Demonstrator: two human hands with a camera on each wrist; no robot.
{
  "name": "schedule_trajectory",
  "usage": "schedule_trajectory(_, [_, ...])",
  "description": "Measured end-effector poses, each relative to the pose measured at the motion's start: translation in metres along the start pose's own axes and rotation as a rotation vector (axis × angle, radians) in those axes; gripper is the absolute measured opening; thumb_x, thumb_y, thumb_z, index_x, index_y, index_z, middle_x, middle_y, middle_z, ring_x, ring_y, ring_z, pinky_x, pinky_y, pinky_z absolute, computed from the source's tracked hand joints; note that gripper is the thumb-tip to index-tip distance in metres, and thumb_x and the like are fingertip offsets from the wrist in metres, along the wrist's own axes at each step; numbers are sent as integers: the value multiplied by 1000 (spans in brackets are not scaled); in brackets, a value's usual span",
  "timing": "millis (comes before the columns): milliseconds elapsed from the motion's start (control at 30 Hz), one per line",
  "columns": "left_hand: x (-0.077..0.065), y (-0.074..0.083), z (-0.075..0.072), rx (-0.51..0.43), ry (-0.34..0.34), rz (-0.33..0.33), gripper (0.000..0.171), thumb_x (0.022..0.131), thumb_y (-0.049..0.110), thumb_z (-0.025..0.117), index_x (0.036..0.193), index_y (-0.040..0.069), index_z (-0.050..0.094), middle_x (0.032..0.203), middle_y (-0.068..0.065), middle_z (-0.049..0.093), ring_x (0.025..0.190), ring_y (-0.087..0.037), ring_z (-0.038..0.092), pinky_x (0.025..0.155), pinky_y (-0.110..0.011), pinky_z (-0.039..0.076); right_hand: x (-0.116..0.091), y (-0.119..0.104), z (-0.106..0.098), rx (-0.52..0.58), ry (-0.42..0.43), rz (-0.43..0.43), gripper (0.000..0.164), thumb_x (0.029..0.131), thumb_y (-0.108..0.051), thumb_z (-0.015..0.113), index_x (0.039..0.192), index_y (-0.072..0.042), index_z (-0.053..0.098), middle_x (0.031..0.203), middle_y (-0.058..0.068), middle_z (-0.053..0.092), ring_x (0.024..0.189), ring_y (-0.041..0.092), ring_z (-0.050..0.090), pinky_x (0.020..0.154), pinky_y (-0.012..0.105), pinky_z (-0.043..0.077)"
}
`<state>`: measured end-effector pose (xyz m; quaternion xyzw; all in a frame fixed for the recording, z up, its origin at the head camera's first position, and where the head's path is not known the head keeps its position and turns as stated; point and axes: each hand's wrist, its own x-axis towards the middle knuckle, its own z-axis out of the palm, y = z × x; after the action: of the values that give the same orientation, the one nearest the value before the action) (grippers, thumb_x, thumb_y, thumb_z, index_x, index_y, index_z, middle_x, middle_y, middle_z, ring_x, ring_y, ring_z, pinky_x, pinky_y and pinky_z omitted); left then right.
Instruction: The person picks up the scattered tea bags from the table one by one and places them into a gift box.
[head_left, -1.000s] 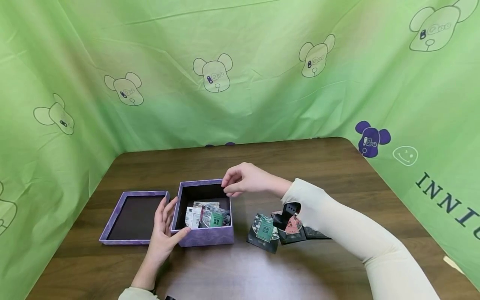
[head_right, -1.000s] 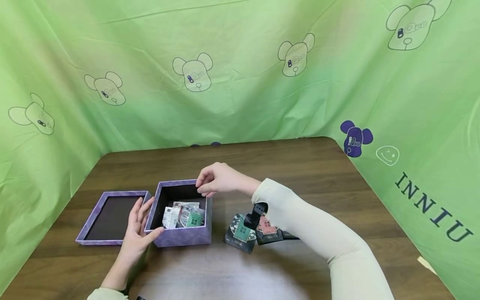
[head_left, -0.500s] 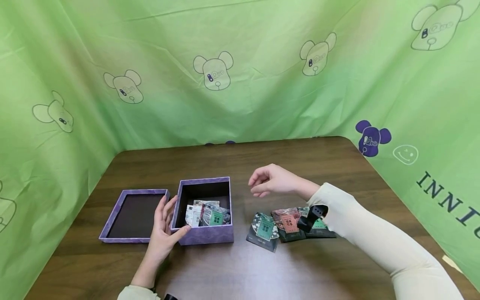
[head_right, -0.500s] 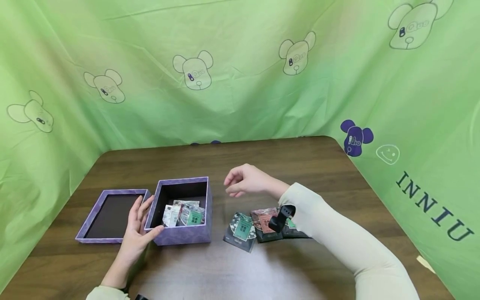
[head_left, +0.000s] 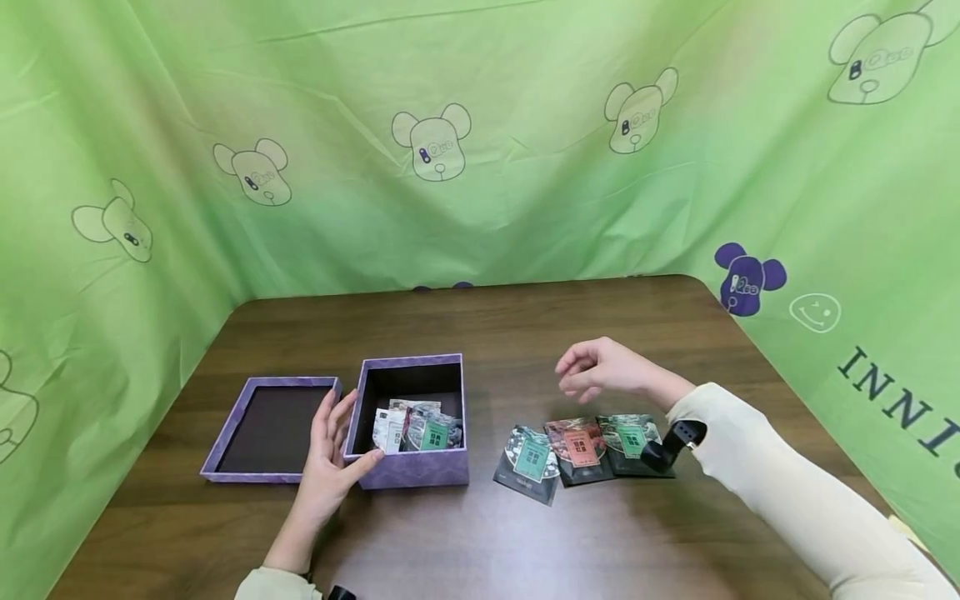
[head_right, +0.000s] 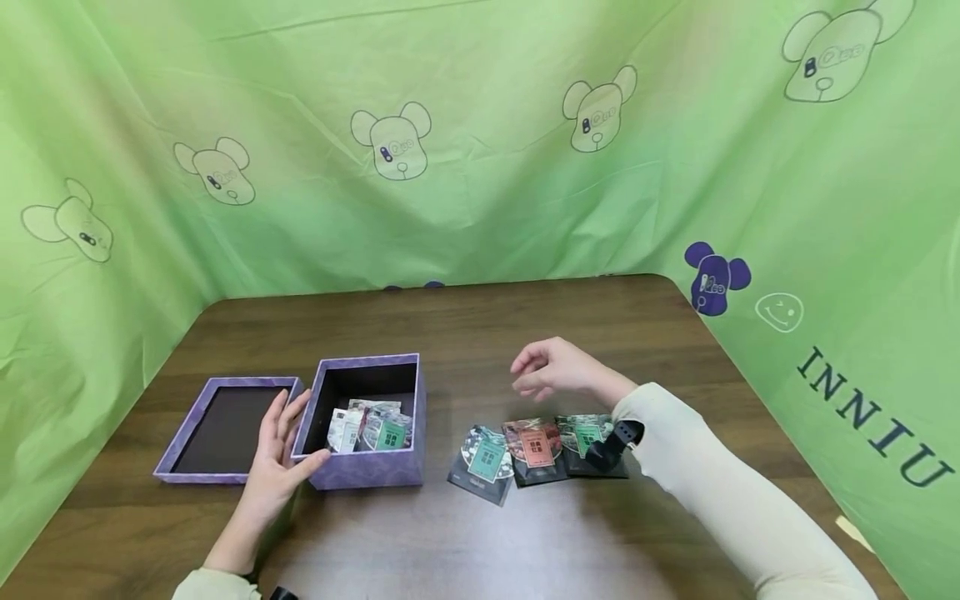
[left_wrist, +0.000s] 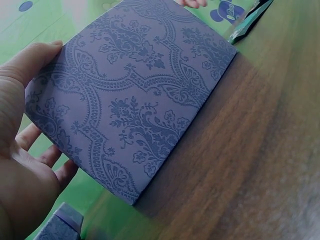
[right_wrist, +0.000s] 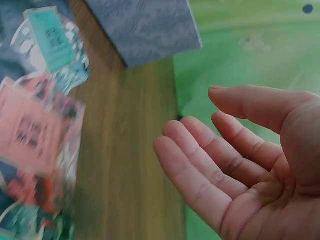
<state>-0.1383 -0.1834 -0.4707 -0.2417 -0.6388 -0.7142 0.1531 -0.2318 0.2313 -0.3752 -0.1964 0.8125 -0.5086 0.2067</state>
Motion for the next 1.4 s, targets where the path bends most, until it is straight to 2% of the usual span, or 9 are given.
schedule_trajectory(200, [0, -2, 0, 2, 5, 9, 100, 75, -26, 65, 152, -7, 4, 150, 3, 39, 137, -8, 37, 112, -17, 23, -15, 22, -12, 18, 33, 43, 39, 85, 2, 70, 114, 22, 52, 93, 15, 71, 77, 22, 69, 64, 33, 58])
schedule_trajectory(433, [0, -2, 1, -8, 9, -14, 100, 76, -23, 66, 153, -4, 5, 150, 6, 39, 136, -7, 37, 110, -16, 25, -32, 48, -20, 27, 59, 80, 42, 83, 5, 70, 116, 22, 51, 85, 5, 65, 72, 14, 63, 63, 31, 56])
schedule_trajectory(533, [0, -1, 1, -11, 11, -27, 100, 77, -22, 67, 154, 1, 8, 150, 6, 39, 136, -7, 37, 110, -15, 25, -38, 58, -23, -7, 81, 78, 45, 77, 6, 73, 115, 21, 53, 83, 5, 59, 70, 11, 56, 60, 27, 53])
schedule_trajectory(633, [0, -1, 0, -10, 12, -37, 100, 77, -21, 68, 155, 5, 10, 150, 5, 38, 137, -7, 37, 111, -15, 24, -42, 66, -24, -97, 108, 77, 49, 70, 5, 78, 113, 17, 57, 86, 7, 54, 73, 13, 51, 60, 24, 49])
schedule_trajectory(800, [0, -1, 1, -7, 12, -37, 100, 78, -21, 68, 155, 6, 11, 150, 4, 38, 136, -6, 37, 110, -15, 25, -49, 73, -27, -243, 102, 91, 58, 65, -2, 86, 115, 11, 59, 94, 11, 51, 85, 23, 47, 69, 30, 44])
schedule_trajectory(967, [1, -1, 1, -5, 11, -31, 100, 78, -20, 69, 155, 6, 11, 150, 4, 38, 137, -6, 37, 110, -15, 25, -54, 76, -28, -271, 62, 114, 68, 64, -3, 89, 120, 11, 55, 100, 15, 50, 90, 26, 45, 75, 36, 41])
schedule_trajectory(1067, [1, -2, 1, -6, 10, -28, 101, 78, -20, 69, 155, 3, 9, 150, 4, 38, 136, -6, 37, 110, -16, 26, -56, 78, -27, -294, 57, 121, 71, 60, -3, 91, 120, 9, 55, 100, 16, 46, 91, 28, 41, 75, 36, 40])
schedule_trajectory(1200, [1, -2, 1, -11, 5, -20, 101, 78, -19, 70, 154, -3, 5, 150, 4, 38, 137, -6, 37, 110, -16, 26, -57, 80, -25, -358, 76, 109, 65, 54, -2, 91, 111, 5, 60, 98, 15, 45, 92, 29, 40, 75, 36, 39])
schedule_trajectory(1400, [1, -1, 0, -11, 5, -14, 100, 78, -19, 70, 155, 5, 10, 151, 3, 38, 137, -7, 37, 110, -16, 26, -56, 83, -22, -407, 100, 91, 48, 51, -4, 91, 91, 0, 64, 90, 8, 51, 86, 22, 44, 73, 32, 40])
